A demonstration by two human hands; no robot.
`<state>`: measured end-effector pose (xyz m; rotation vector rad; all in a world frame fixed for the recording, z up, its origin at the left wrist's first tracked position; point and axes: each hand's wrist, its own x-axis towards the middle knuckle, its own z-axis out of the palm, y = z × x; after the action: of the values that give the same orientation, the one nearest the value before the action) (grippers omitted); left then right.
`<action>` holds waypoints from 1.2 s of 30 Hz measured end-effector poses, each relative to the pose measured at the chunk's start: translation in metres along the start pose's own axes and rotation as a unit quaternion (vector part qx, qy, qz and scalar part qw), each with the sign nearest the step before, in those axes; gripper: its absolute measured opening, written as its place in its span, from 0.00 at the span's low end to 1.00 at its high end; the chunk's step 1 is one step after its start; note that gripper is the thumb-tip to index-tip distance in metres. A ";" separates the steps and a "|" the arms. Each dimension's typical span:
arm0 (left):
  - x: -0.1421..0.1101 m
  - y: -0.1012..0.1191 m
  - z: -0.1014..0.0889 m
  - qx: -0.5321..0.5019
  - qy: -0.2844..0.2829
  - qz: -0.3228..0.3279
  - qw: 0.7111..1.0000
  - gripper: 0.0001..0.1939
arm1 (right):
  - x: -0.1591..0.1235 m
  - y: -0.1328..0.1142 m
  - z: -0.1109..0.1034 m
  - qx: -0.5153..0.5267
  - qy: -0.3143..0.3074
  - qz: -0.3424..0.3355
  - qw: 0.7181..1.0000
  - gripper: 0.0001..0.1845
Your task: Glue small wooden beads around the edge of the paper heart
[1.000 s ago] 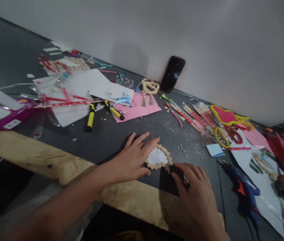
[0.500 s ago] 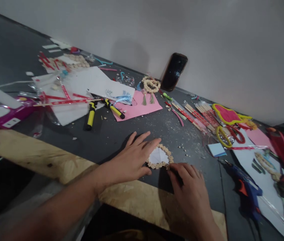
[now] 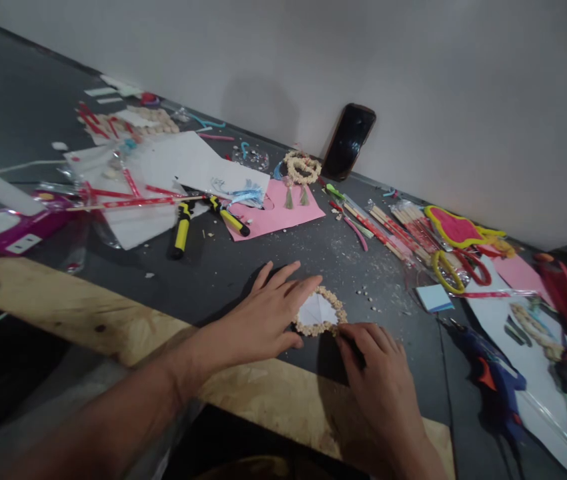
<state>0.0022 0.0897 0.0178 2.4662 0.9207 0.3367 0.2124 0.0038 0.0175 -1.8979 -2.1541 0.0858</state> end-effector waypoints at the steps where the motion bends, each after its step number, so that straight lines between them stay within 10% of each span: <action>1: 0.000 0.000 0.000 0.000 0.000 0.001 1.000 0.44 | 0.000 0.000 0.000 0.001 0.001 -0.001 1.000 0.07; 36: 0.001 -0.002 -0.001 0.013 -0.002 0.009 1.000 0.43 | 0.000 0.001 0.000 0.007 0.003 0.005 1.000 0.08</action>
<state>0.0014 0.0917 0.0180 2.4981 0.9077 0.3275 0.2130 0.0040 0.0178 -1.9000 -2.1336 0.0963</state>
